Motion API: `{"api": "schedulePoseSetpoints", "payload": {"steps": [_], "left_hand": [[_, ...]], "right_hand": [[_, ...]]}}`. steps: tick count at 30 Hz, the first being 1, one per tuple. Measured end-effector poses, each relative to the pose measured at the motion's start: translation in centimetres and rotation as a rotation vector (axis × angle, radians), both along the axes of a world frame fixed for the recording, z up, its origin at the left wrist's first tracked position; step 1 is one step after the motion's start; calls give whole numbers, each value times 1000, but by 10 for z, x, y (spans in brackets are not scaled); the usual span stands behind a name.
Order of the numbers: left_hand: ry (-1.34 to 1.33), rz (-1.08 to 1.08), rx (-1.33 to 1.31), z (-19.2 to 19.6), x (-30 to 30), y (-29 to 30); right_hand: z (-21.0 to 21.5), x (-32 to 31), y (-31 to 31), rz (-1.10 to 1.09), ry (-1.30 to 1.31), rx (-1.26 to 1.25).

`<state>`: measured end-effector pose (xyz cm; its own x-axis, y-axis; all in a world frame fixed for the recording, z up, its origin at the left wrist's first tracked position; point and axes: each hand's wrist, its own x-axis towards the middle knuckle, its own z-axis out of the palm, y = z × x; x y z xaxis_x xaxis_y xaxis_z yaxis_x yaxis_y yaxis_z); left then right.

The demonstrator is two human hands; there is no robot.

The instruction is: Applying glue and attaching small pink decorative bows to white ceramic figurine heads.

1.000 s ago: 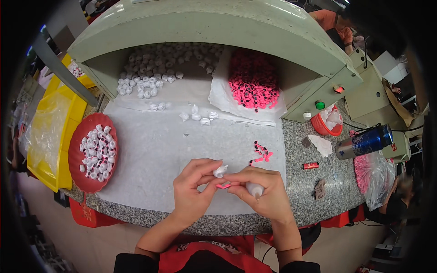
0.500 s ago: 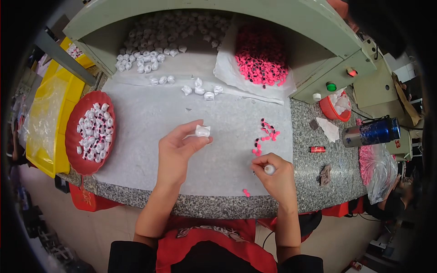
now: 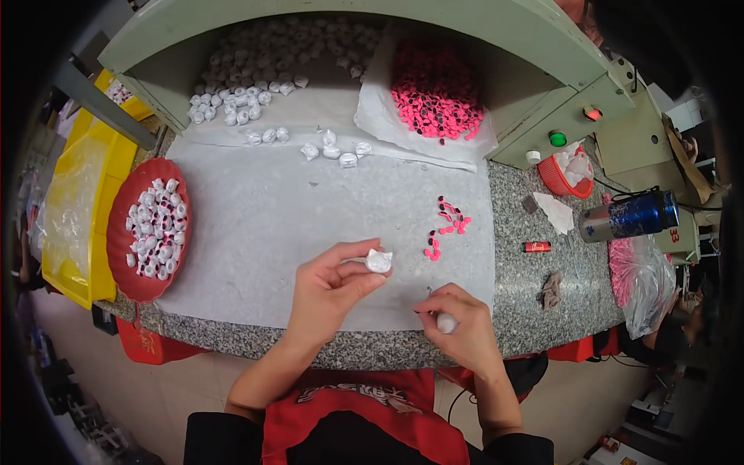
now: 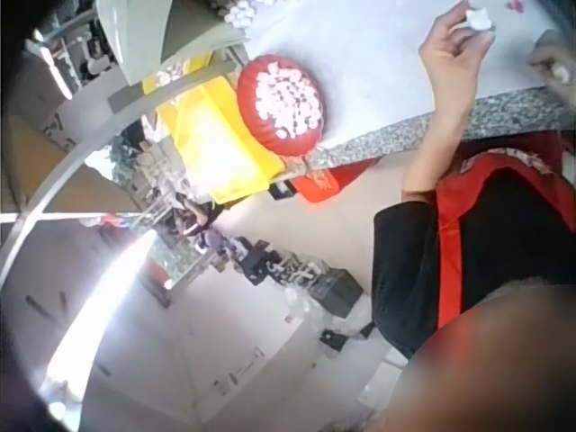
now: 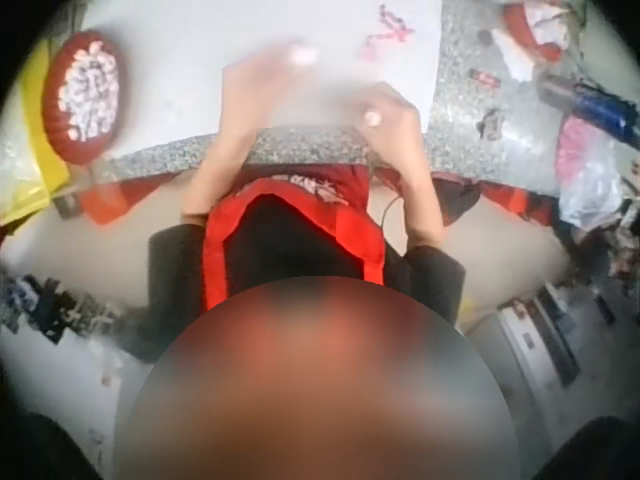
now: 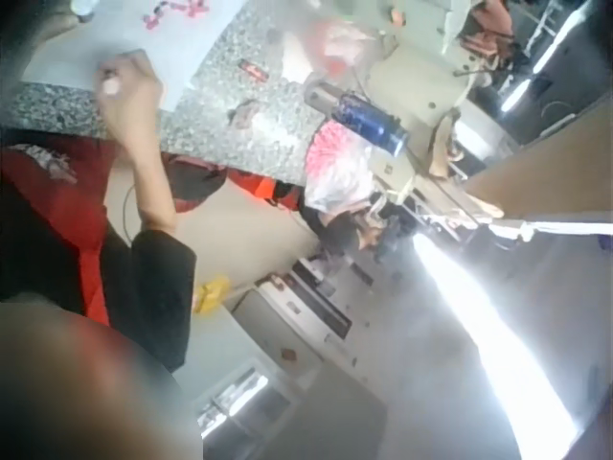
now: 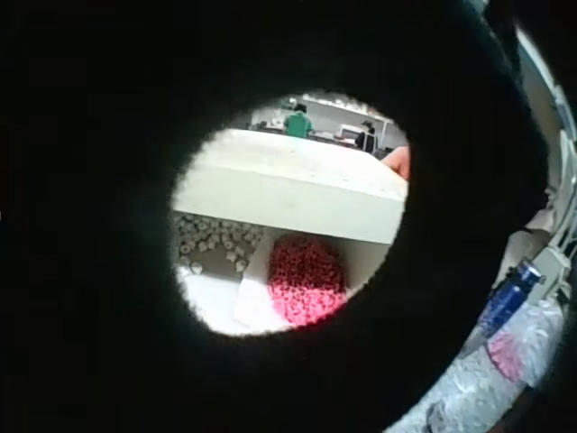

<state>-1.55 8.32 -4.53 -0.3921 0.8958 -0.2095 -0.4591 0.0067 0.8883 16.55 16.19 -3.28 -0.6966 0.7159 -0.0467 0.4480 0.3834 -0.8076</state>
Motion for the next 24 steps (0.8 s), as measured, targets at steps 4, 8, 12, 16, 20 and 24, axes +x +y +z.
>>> {"api": "schedulePoseSetpoints", "payload": {"steps": [4, 8, 12, 16, 20, 24], "left_hand": [[191, 63, 168, -3, 11, -4], [277, 65, 186, 6, 14, -4], [413, 62, 214, 8, 11, -7], [401, -10, 139, 28, 14, -5], [442, -4, 315, 16, 5, -8], [397, 67, 276, 17, 11, -6]], "right_hand": [[38, -31, 3, -79, 322, -177], [42, -44, 2, -110, 352, -153], [39, -43, 8, -101, 340, -204], [32, -41, 12, -181, 332, -365], [37, -46, 6, -255, 343, -405], [27, -45, 9, -96, 403, -180]]}}
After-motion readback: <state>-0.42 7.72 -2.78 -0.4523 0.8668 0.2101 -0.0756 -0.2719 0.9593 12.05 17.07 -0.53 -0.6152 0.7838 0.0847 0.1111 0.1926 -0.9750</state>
